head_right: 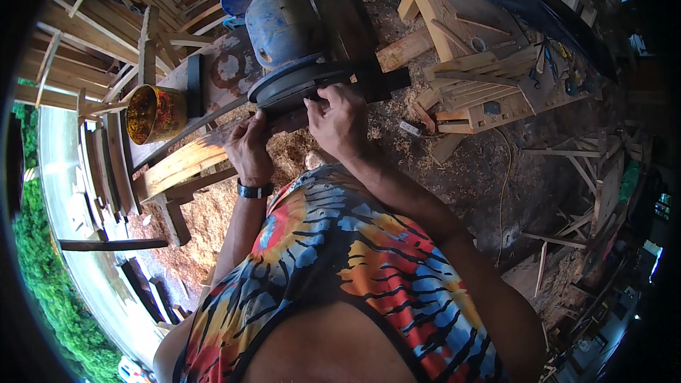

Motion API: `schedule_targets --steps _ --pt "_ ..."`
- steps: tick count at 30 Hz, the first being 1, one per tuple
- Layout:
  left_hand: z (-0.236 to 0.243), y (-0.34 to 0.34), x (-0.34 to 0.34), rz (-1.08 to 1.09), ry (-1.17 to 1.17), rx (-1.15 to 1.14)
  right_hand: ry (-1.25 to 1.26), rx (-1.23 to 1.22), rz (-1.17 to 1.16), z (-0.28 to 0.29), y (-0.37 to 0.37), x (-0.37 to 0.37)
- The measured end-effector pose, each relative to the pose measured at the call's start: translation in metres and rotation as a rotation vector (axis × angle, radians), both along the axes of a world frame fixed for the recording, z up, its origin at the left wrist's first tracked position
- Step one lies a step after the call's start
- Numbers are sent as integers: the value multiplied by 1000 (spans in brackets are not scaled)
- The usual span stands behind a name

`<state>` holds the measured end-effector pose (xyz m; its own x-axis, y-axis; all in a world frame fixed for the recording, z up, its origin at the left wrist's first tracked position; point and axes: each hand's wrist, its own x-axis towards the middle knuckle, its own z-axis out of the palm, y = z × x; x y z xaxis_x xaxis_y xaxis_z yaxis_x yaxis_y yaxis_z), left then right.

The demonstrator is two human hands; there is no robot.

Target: The person sharpens a small metal woodworking tool by holding it against a spinning bench grinder stone, occasionally checking the edge by hand and dipping it into a container.

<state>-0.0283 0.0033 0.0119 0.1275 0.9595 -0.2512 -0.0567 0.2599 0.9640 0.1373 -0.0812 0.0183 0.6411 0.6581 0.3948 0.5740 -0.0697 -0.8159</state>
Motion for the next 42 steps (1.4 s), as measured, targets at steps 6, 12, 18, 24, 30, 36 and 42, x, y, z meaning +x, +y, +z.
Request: schedule_targets --steps 6,12,18,24,30,36,42 --pt "6 1 -6 -1 -18 -10 -22 -21 -2 -3 4 -7" --pt "6 3 -8 20 -84 -22 10 -16 10 6 5 -14" --pt "1 8 -19 -12 -46 -39 5 12 16 6 8 -20" --pt "0 10 -23 -21 -103 -34 24 11 10 1 11 -24" --pt "0 13 -27 2 -126 -39 10 -18 30 4 15 -29" --pt "-3 13 -30 -1 -165 -23 -36 13 12 0 15 -32" --pt "-8 13 -38 -10 -149 -24 -32 -35 28 1 14 -39"
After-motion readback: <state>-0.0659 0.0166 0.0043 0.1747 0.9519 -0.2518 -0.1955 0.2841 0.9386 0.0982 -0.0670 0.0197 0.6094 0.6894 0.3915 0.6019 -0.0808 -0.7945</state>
